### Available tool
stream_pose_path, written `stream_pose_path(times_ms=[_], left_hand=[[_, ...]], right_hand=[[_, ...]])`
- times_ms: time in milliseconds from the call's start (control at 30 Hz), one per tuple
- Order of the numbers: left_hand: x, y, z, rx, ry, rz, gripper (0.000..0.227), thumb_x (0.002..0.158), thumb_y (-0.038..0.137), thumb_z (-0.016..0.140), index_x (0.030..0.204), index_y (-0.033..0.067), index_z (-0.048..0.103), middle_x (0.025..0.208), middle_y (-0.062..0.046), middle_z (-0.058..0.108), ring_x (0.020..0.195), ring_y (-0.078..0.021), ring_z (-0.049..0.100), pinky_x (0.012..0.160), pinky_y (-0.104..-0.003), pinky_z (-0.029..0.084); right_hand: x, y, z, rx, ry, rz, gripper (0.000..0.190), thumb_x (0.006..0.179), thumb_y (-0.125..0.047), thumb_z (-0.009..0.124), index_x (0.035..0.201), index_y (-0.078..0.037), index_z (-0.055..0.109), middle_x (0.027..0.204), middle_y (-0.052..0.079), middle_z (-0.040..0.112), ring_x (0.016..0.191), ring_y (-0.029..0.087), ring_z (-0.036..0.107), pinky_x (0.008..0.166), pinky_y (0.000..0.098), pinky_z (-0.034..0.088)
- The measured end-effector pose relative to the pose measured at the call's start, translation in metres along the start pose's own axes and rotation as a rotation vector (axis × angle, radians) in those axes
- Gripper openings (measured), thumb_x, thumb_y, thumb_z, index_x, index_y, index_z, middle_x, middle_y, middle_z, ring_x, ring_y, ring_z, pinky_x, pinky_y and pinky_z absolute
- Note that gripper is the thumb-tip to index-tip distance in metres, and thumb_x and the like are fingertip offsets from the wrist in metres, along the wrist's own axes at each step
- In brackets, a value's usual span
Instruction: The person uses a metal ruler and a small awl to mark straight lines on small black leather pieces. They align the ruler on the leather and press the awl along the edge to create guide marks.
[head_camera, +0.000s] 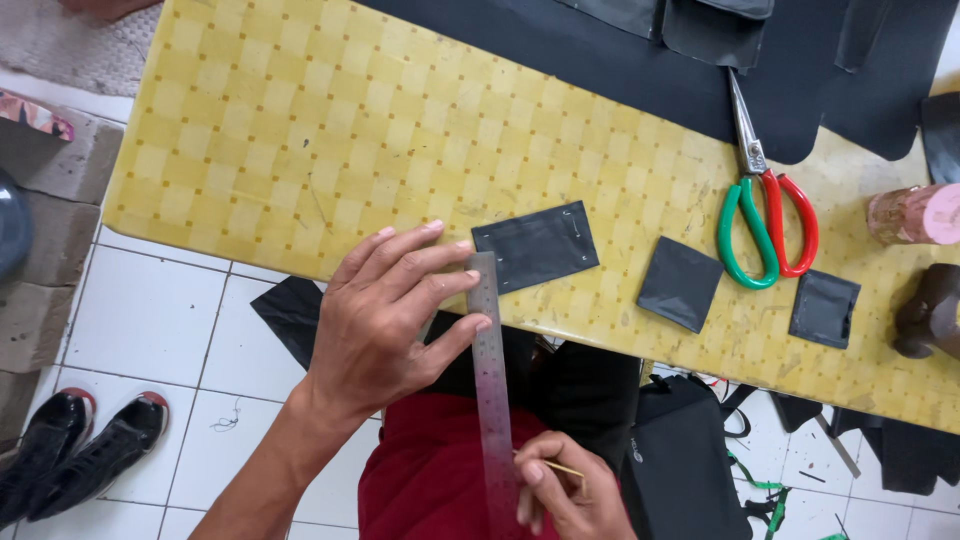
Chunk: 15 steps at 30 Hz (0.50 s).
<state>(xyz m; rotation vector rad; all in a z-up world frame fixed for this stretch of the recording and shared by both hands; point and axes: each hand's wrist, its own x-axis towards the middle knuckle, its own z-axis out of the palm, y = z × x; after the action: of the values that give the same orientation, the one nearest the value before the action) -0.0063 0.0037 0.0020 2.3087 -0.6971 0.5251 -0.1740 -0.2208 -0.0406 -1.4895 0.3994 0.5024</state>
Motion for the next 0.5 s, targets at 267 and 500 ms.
stream_pose_path(times_ms=[267,500], left_hand=[[-0.002,0.0,0.0,0.043,-0.001,0.028,0.021,0.086,0.033,0.077,0.094,0.0152,0.069,0.114,-0.002,0.068,0.116,-0.0248,0.059,0.098,-0.041,0.039],[0.009,0.01,0.006,0.055,0.004,-0.235,0.042,0.089,0.035,0.069,0.12,0.0061,0.063,0.128,-0.012,0.06,0.124,-0.0295,0.055,0.09,-0.043,0.048]], right_hand=[[0.013,0.003,0.026,-0.247,0.013,-0.226,0.017,0.087,-0.023,0.07,0.081,-0.007,0.068,0.078,0.0,0.063,0.071,0.011,0.057,0.067,0.025,0.044],[-0.016,0.005,-0.03,-0.13,0.476,-0.377,0.016,0.088,-0.012,0.062,0.082,0.002,0.066,0.065,0.013,0.064,0.051,0.018,0.062,0.049,0.025,0.051]])
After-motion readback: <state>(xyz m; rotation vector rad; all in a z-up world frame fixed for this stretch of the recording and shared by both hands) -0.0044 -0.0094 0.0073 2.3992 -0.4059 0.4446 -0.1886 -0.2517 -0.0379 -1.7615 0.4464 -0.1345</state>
